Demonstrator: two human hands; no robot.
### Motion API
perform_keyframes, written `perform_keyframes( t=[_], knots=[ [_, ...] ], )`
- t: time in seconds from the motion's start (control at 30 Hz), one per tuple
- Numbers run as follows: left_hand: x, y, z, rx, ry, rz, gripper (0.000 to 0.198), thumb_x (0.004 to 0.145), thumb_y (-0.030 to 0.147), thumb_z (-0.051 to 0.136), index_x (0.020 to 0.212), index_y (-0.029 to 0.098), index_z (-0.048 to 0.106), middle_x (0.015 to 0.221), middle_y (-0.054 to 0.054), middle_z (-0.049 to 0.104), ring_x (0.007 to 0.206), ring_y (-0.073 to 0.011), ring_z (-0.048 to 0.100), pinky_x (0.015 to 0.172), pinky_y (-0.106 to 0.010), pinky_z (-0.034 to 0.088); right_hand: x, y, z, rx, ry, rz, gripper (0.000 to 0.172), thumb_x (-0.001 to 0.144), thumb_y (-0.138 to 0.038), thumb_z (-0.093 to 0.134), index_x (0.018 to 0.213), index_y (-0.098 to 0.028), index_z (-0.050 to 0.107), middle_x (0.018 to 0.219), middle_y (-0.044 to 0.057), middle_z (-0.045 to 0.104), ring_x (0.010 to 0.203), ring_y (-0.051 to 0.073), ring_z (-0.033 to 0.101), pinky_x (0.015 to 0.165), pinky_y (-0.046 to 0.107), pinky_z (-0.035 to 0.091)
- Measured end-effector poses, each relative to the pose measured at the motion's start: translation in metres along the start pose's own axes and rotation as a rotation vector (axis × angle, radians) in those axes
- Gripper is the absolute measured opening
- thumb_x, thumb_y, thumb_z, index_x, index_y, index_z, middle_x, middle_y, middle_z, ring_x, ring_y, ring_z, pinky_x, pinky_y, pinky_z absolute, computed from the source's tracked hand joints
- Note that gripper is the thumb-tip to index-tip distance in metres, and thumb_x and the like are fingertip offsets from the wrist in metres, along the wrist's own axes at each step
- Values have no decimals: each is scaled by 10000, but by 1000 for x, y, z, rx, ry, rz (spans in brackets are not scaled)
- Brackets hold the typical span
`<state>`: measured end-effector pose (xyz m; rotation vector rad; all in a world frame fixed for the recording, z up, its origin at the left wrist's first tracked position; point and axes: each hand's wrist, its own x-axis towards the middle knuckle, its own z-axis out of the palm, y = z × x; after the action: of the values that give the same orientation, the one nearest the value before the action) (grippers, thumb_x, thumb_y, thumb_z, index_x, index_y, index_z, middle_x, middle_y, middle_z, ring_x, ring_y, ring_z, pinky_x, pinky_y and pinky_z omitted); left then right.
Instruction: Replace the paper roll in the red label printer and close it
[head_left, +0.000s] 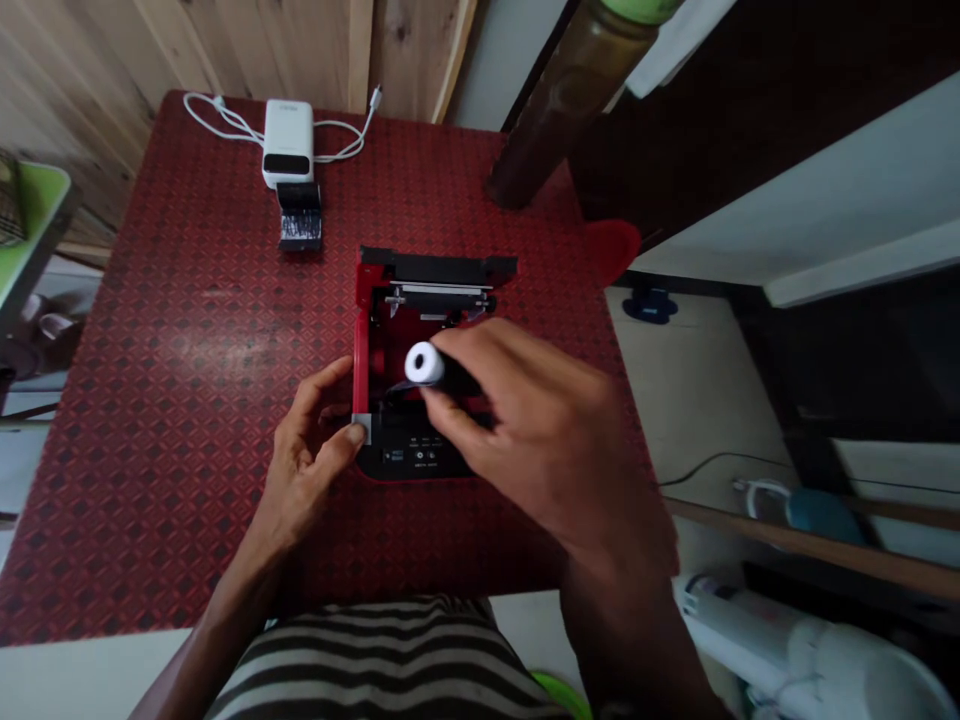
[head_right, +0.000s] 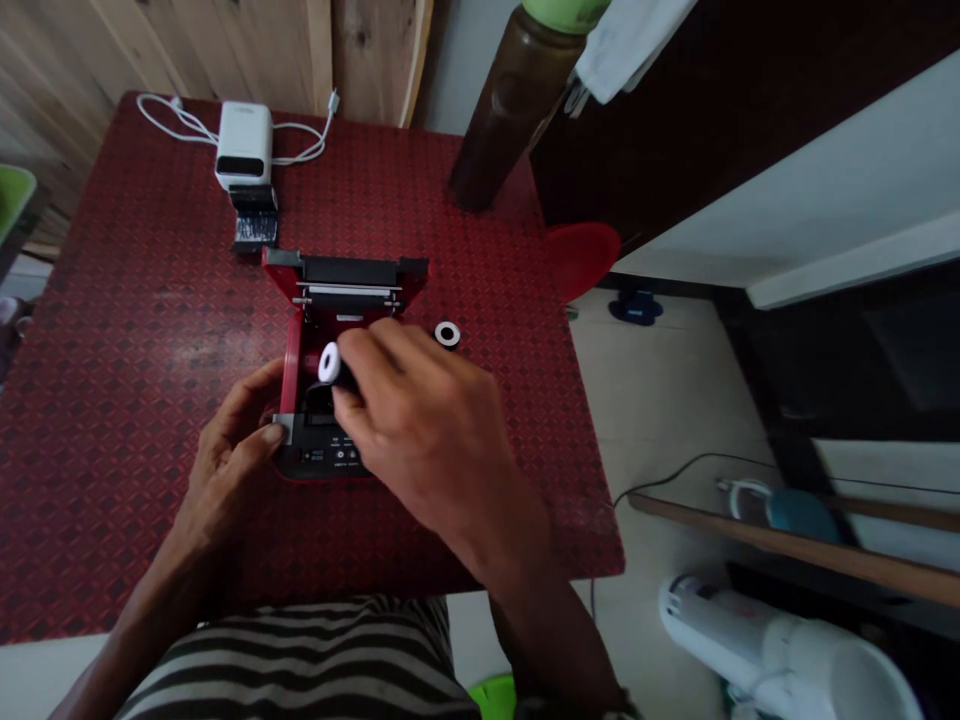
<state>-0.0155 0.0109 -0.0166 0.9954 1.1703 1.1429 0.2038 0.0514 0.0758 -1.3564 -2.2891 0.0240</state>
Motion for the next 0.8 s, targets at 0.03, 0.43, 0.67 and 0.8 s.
perform_keyframes(
  t=[0.03,0.43,0.67,0.8],
  knots=[
    [0,0,0,3,6,-5,579,1020,509,867,1564,356,742,1570,-60,786,1425,-370,748,1001,-456,674,-8,5,-7,46,57,50,122,1066,-170,729,1149,-247,773,1062,44,857,909,227,804,828,368,647],
    [2,-6,-1,48,33,81,515,1026,488,858,1529,390,806,1505,-14,826,1301,-288,805,1043,-365,661,-121,49,49,517,107,715,193,964,-331,735,1149,-279,719,1003,33,857,789,207,799,743,359,652],
    [1,-5,0,48,32,62,547,1024,499,847,1553,372,791,1494,-33,828,1317,-310,807,1084,-399,679,-122,44,61,558,2,664,301,959,-273,702,1254,-271,764,1117,74,872,856,232,800,807,404,677],
    [0,-4,-1,44,25,44,562,1023,500,852,1566,374,784,1489,-39,829,1304,-312,815,1076,-398,681,-130,56,44,575,-92,663,549,912,-254,768,1460,-269,733,1123,71,869,837,240,800,860,459,705]
  ],
)
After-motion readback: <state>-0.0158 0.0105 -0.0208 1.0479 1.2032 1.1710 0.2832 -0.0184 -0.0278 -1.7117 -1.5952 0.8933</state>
